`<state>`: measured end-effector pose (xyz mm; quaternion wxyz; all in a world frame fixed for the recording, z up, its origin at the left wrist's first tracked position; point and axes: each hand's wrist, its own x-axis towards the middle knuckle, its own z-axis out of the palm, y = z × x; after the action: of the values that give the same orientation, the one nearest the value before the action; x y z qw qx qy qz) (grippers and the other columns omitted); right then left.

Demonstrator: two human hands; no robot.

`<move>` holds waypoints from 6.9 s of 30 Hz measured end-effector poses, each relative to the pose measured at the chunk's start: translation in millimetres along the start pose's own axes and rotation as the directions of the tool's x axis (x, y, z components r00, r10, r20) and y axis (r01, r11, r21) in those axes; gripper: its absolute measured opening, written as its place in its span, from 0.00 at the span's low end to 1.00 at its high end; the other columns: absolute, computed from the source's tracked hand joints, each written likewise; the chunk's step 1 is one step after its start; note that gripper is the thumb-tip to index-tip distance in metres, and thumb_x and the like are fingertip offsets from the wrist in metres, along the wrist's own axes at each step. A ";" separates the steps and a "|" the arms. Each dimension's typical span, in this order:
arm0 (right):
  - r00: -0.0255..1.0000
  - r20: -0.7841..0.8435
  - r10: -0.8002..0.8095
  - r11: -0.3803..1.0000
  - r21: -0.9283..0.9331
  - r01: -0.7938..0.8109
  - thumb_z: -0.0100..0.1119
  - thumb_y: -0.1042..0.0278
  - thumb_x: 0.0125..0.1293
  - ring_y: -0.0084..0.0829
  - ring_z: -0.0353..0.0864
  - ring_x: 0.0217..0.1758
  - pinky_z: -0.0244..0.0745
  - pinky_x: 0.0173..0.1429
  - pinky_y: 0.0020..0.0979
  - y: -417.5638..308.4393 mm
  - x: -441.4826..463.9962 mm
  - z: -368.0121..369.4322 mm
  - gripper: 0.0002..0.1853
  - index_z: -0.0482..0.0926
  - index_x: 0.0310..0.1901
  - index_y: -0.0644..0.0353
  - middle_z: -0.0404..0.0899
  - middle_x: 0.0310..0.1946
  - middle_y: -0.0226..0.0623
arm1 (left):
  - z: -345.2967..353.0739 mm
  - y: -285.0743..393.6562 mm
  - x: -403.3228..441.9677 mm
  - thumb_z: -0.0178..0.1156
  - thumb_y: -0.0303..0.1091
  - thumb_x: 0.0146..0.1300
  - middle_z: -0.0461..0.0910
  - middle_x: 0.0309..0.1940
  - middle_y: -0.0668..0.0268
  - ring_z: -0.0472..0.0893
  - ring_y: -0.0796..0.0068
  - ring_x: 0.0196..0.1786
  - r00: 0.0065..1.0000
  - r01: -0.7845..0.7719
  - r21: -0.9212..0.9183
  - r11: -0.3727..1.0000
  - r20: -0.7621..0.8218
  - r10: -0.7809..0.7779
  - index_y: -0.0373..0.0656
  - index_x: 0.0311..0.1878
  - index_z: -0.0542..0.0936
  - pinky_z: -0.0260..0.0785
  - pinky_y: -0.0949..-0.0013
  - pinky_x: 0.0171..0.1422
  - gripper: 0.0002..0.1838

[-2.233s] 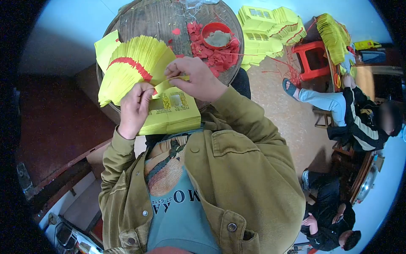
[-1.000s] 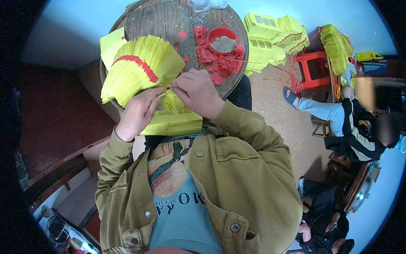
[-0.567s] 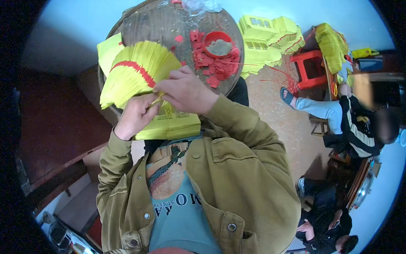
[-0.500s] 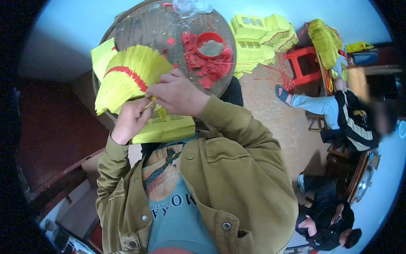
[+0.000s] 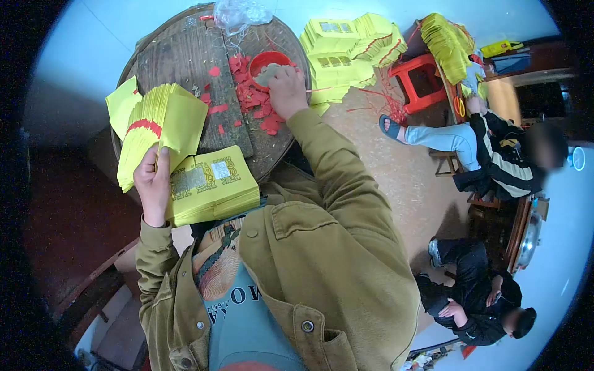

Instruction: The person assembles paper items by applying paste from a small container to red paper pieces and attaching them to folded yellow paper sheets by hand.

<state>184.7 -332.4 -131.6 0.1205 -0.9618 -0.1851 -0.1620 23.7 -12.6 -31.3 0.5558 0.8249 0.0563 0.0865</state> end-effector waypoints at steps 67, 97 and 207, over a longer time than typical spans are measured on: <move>0.991 0.098 -0.096 0.804 0.595 0.019 0.73 0.73 0.55 0.44 0.77 0.62 0.77 0.62 0.39 -83.2 -5.9 27.6 0.28 0.77 0.59 0.60 0.74 0.56 0.45 | 1.1 -6.7 -6.8 0.63 0.32 0.78 0.86 0.39 0.70 0.80 0.84 0.43 0.989 -0.005 -0.017 1.000 -0.145 0.003 0.33 0.52 0.86 0.72 0.76 0.53 0.12; 0.926 -0.100 -0.365 0.691 0.637 0.341 0.70 0.71 0.62 0.39 0.75 0.63 0.64 0.69 0.42 -134.7 -10.5 -110.6 0.05 0.88 0.40 0.53 0.84 0.52 0.28 | 8.3 4.5 -4.3 0.67 0.26 0.70 0.88 0.38 0.60 0.85 0.75 0.38 0.970 -0.195 0.136 0.971 0.175 0.170 0.35 0.47 0.87 0.76 0.71 0.46 0.06; 0.986 0.160 -0.035 0.792 0.606 -0.070 0.68 0.73 0.67 0.32 0.79 0.50 0.74 0.56 0.34 -92.9 -19.2 -18.0 0.11 0.84 0.50 0.57 0.81 0.44 0.34 | 4.7 12.5 -0.3 0.63 0.29 0.73 0.84 0.33 0.58 0.85 0.64 0.36 0.979 -0.205 0.246 0.947 0.066 0.195 0.37 0.50 0.86 0.75 0.65 0.44 0.08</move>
<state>126.3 -259.9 -106.0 0.4096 -0.8833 -0.2278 -0.0133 24.3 -21.6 -21.5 0.4359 0.8918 -0.0286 0.1176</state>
